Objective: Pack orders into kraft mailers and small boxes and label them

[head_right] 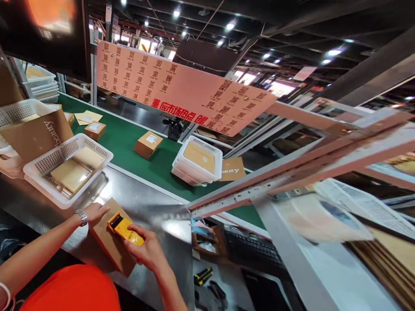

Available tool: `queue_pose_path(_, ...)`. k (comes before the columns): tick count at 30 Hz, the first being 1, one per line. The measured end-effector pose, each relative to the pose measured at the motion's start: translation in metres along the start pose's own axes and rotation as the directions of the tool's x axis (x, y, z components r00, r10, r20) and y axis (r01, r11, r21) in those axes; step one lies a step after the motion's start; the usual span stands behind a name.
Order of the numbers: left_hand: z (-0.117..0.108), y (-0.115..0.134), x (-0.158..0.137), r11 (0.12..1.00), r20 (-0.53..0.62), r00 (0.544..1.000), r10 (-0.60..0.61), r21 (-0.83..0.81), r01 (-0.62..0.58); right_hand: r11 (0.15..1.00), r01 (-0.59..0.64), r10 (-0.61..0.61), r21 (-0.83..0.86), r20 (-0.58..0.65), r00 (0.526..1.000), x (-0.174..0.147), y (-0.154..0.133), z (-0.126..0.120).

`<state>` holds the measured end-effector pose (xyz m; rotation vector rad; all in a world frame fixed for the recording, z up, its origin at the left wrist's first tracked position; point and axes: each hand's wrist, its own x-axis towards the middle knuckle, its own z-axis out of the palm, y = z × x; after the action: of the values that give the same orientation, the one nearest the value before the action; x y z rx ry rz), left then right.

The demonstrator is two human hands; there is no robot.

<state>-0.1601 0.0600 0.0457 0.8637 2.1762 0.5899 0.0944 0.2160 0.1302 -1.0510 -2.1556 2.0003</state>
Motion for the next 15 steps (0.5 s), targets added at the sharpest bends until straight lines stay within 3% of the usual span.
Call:
queue_pose_path(3, 0.000, 0.011, -0.008, 0.994, 0.011, 1.000, -0.007, 0.106, 0.006, 0.997, -0.070, 0.071, -0.036, 0.024, 0.997, -0.020, -0.004, -0.019)
queue_pose_path(8, -0.009, 0.019, -0.016, 0.974, 0.048, 0.999, -0.011, 0.225, 0.000, 0.907, -0.272, 0.284, -0.320, -0.010, 0.959, -0.107, 0.013, -0.110)
queue_pose_path(10, -0.010, 0.022, -0.017, 0.968, 0.054, 0.998, -0.020, 0.253, 0.005, 0.844, -0.352, 0.384, -0.404, -0.003, 0.924, -0.130, 0.022, -0.132)
queue_pose_path(12, -0.010, 0.024, -0.017, 0.962, 0.056, 0.998, -0.021, 0.274, 0.005, 0.815, -0.385, 0.441, -0.433, 0.031, 0.897, -0.127, 0.031, -0.130)
queue_pose_path(15, -0.010, 0.025, -0.015, 0.955, 0.050, 0.999, -0.017, 0.298, 0.001, 0.865, -0.255, 0.319, -0.432, 0.082, 0.944, -0.080, 0.046, -0.094)
